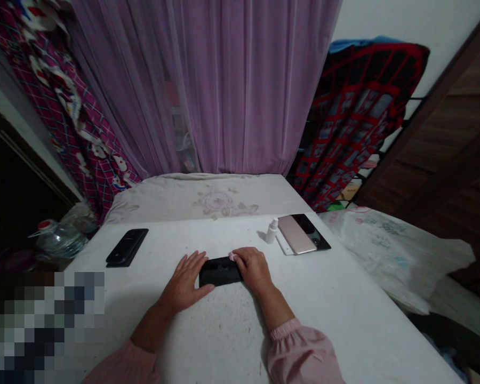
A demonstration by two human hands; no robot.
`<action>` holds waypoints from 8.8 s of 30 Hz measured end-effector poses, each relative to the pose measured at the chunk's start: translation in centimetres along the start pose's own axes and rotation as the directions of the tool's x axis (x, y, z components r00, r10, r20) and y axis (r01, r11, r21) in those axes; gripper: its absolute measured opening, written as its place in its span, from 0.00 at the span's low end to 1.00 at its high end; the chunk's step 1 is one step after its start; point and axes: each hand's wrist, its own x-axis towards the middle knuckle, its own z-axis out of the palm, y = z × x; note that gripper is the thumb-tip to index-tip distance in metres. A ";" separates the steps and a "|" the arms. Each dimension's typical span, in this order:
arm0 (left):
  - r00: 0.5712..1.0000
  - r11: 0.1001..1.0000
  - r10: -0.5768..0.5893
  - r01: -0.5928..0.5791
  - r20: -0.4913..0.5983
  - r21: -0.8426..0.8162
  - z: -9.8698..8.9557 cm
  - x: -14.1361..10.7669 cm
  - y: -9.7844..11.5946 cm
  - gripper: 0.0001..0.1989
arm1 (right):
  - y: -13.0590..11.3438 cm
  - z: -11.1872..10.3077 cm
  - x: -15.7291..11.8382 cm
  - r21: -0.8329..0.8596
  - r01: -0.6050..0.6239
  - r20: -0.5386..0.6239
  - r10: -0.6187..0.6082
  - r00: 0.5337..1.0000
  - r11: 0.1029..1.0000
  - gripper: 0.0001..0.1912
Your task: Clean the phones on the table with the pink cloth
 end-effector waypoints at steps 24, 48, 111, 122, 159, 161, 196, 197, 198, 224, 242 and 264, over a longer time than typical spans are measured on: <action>1.000 1.000 -0.007 0.007 0.006 -0.011 -0.1 0.0 0.0 0.33 | 1.1 -0.4 -0.2 0.008 -0.015 -0.022 0.016 1.000 1.000 0.15; 1.000 1.000 -0.009 0.009 -0.015 -0.015 0.3 0.0 -0.2 0.33 | 2.5 -1.9 -0.4 0.088 -0.008 0.029 0.005 1.000 0.996 0.14; 0.998 1.000 0.025 -0.024 -0.066 0.015 0.5 -0.1 -0.2 0.33 | 1.9 -2.2 -0.1 0.010 0.032 0.092 -0.032 0.995 0.999 0.12; 1.000 1.000 0.009 -0.010 -0.028 -0.015 0.1 0.0 -0.1 0.33 | 1.7 -3.0 -0.6 0.115 -0.004 0.253 -0.026 0.967 0.993 0.09; 0.999 0.998 0.037 -0.035 0.034 -0.055 -0.6 0.1 0.5 0.34 | -3.1 -0.4 0.2 -0.168 0.008 0.223 0.030 0.974 0.986 0.11; 0.999 0.998 0.035 -0.033 0.032 -0.055 -0.6 0.1 0.5 0.34 | -2.5 -1.1 0.0 -0.071 0.072 0.274 -0.050 0.960 0.995 0.09; 0.998 0.998 0.010 -0.005 0.068 -0.064 -0.7 0.2 0.6 0.34 | -0.1 -2.3 -0.1 -0.079 -0.010 0.125 0.019 0.992 0.997 0.08; 0.998 0.998 0.009 -0.005 0.070 -0.061 -0.7 0.2 0.6 0.34 | 0.4 -2.8 -0.2 -0.067 -0.020 0.143 0.030 0.989 0.998 0.08; 0.997 0.998 0.009 -0.004 0.071 -0.059 -0.7 0.2 0.6 0.34 | 1.0 -3.3 -0.3 -0.058 -0.033 0.154 0.042 0.987 0.998 0.08; 0.999 0.998 0.038 -0.037 0.020 -0.044 -0.3 0.1 0.4 0.33 | -2.2 -1.0 0.3 -0.138 0.034 0.219 -0.003 0.976 0.990 0.09; 0.999 0.997 -0.028 0.026 -0.022 -0.072 -0.4 0.3 0.4 0.30 | 3.7 -4.2 -0.7 0.110 -0.215 0.029 0.213 0.977 0.970 0.14; 0.999 0.991 -0.029 0.027 -0.015 -0.129 -1.2 0.8 2.1 0.27 | 1.8 -1.2 -0.4 -0.093 -0.165 -0.138 0.152 0.979 0.982 0.13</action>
